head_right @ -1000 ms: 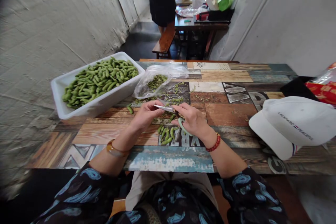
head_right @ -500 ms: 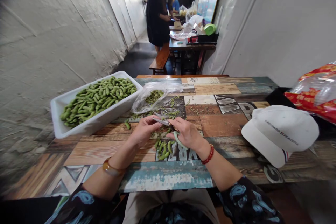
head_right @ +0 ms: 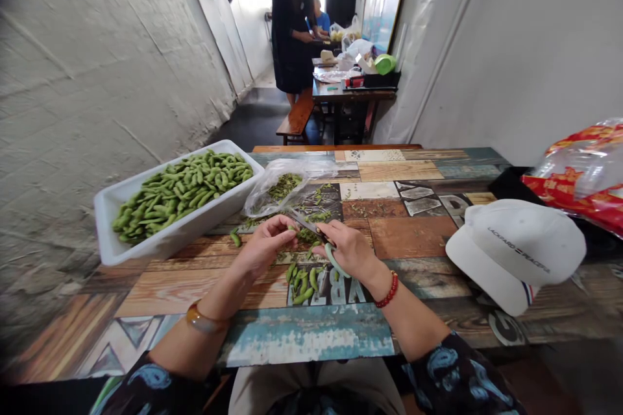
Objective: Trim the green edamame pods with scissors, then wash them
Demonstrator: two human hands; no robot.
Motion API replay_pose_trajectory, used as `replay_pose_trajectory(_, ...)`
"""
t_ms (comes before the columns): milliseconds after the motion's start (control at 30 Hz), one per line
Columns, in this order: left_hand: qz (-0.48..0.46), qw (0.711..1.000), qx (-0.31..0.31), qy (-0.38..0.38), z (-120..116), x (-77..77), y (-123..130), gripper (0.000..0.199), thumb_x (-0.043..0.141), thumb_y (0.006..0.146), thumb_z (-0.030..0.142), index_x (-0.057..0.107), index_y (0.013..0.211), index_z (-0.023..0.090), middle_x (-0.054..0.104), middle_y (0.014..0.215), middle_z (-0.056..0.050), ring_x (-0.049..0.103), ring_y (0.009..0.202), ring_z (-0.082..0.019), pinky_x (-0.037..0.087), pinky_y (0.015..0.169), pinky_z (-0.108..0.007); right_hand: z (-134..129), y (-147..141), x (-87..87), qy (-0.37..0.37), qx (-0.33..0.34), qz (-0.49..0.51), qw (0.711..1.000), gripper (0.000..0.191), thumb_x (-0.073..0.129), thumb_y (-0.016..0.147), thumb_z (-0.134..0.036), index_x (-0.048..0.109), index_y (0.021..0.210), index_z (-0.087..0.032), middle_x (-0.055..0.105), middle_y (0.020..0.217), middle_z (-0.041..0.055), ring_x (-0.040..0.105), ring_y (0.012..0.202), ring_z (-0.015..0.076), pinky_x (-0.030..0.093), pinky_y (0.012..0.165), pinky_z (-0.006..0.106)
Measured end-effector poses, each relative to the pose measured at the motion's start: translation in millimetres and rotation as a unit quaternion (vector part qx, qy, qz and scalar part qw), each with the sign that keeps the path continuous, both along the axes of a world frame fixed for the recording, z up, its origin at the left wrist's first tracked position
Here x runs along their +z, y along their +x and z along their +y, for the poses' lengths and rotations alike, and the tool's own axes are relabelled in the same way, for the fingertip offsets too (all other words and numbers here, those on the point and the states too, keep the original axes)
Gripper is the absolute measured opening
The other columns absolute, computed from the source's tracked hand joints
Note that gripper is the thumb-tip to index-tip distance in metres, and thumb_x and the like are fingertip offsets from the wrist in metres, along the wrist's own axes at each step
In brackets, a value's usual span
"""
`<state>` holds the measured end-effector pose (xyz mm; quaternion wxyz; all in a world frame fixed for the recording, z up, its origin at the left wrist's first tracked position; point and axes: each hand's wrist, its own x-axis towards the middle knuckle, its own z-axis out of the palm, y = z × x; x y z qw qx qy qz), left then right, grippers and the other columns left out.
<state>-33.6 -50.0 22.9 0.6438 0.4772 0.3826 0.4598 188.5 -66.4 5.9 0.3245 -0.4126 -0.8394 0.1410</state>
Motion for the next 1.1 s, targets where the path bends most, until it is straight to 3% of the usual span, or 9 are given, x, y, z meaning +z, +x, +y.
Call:
replay_pose_trajectory(133, -0.014, 0.999, 0.029, -0.003, 2.4, -2.9, -0.7, 0.029, 0.084, 0.068, 0.032, 0.064, 0.081, 0.015, 0.064, 0.067, 0.001, 0.059, 0.06, -0.01, 0.047, 0.063, -0.023, 1.6, 2.9, 0.9, 0.002, -0.018, -0.006, 1.0, 0.048, 0.075, 0.084, -0.027, 0.058, 0.129, -0.022, 0.064, 0.097, 0.0055, 0.064, 0.079, 0.0187, 0.054, 0.07, 0.029)
replay_pose_trajectory(300, -0.049, 0.997, 0.065, -0.016, 3.6, -0.2, -0.9, 0.03, 0.085, 0.066, 0.03, 0.062, 0.078, 0.015, 0.06, 0.062, 0.004, 0.055, 0.055, -0.008, 0.044, 0.056, -0.02, -0.3, 5.1, 2.3, 0.015, -0.017, -0.002, 1.0, 0.05, 0.074, 0.085, -0.03, 0.057, 0.132, -0.023, 0.065, 0.11, 0.0089, 0.066, 0.091, 0.0219, 0.056, 0.08, 0.033)
replay_pose_trajectory(700, -0.112, 0.992, 0.012, -0.05, -1.9, 0.4, 6.0, 0.037, 0.088, 0.065, 0.028, 0.058, 0.083, 0.015, 0.068, 0.067, 0.001, 0.065, 0.059, -0.01, 0.053, 0.062, -0.022, -3.2, 1.5, -1.1, 0.028, 0.009, 0.002, 1.0, 0.053, 0.073, 0.086, -0.034, 0.056, 0.135, -0.024, 0.065, 0.11, 0.0102, 0.066, 0.093, 0.0242, 0.057, 0.081, 0.037)
replay_pose_trajectory(933, -0.085, 0.995, -0.006, -0.06, -4.7, 0.2, 9.3, 0.037, 0.088, 0.065, 0.029, 0.061, 0.084, 0.014, 0.07, 0.068, 0.0, 0.065, 0.056, -0.011, 0.054, 0.058, -0.023, -2.7, 1.7, -1.6, 0.018, 0.019, 0.003, 1.0, 0.051, 0.071, 0.087, -0.038, 0.056, 0.133, -0.022, 0.065, 0.106, 0.0101, 0.065, 0.084, 0.0218, 0.056, 0.076, 0.035)
replay_pose_trajectory(1100, -0.047, 0.998, -0.021, -0.028, -6.0, -0.6, 10.0, 0.032, 0.084, 0.071, 0.034, 0.07, 0.085, 0.01, 0.07, 0.07, -0.003, 0.063, 0.055, -0.01, 0.051, 0.056, -0.023, -2.5, 2.1, -2.2, 0.022, 0.021, -0.003, 1.0, 0.052, 0.071, 0.087, -0.036, 0.055, 0.135, -0.023, 0.065, 0.111, 0.0107, 0.066, 0.092, 0.0238, 0.056, 0.079, 0.036)
